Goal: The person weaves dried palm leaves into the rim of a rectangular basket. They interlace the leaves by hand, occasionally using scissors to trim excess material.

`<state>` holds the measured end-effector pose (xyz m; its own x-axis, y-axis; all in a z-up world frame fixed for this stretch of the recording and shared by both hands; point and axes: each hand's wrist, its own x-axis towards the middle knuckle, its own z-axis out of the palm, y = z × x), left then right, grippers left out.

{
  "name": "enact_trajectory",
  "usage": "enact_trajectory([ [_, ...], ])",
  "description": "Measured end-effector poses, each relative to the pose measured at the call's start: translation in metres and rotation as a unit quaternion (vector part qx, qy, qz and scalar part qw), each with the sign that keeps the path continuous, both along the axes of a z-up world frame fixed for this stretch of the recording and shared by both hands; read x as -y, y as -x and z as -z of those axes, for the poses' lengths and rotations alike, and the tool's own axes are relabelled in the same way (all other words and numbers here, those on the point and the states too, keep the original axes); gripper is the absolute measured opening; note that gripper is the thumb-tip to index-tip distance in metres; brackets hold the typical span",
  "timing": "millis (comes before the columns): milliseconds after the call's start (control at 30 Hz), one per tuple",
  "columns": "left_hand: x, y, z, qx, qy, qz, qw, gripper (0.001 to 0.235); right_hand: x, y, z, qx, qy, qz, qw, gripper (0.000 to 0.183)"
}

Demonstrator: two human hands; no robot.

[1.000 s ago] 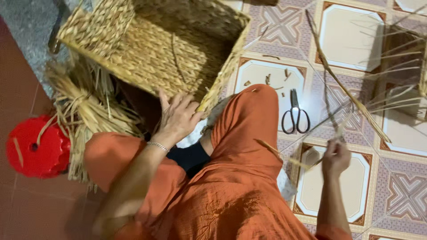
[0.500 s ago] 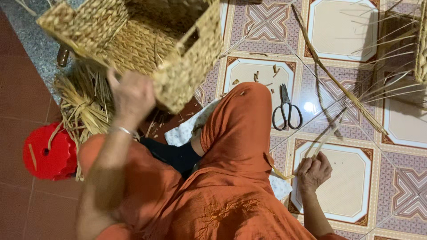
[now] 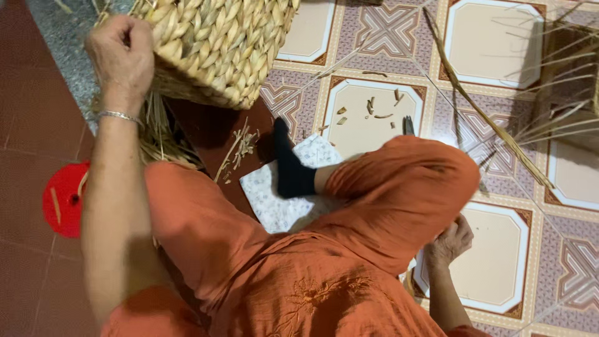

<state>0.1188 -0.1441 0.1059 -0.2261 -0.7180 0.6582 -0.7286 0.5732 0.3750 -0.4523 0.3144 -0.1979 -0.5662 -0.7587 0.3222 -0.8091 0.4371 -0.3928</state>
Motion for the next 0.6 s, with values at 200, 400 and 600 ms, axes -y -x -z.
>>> enact_trajectory([
  [200,-0.025,0.075,0.042,0.103,0.035,0.0,0.994,0.026,0.013,-0.003,0.001,0.005,0.008,0.008,1.0,0.037],
  [400,-0.077,0.151,0.094,0.171,-0.094,0.059,0.979,0.035,0.0,0.008,0.01,0.048,0.036,0.023,0.998,0.049],
  [600,-0.105,0.159,0.107,0.135,-0.089,0.094,0.982,0.027,0.0,0.002,0.011,0.001,-0.017,0.023,1.0,0.021],
])
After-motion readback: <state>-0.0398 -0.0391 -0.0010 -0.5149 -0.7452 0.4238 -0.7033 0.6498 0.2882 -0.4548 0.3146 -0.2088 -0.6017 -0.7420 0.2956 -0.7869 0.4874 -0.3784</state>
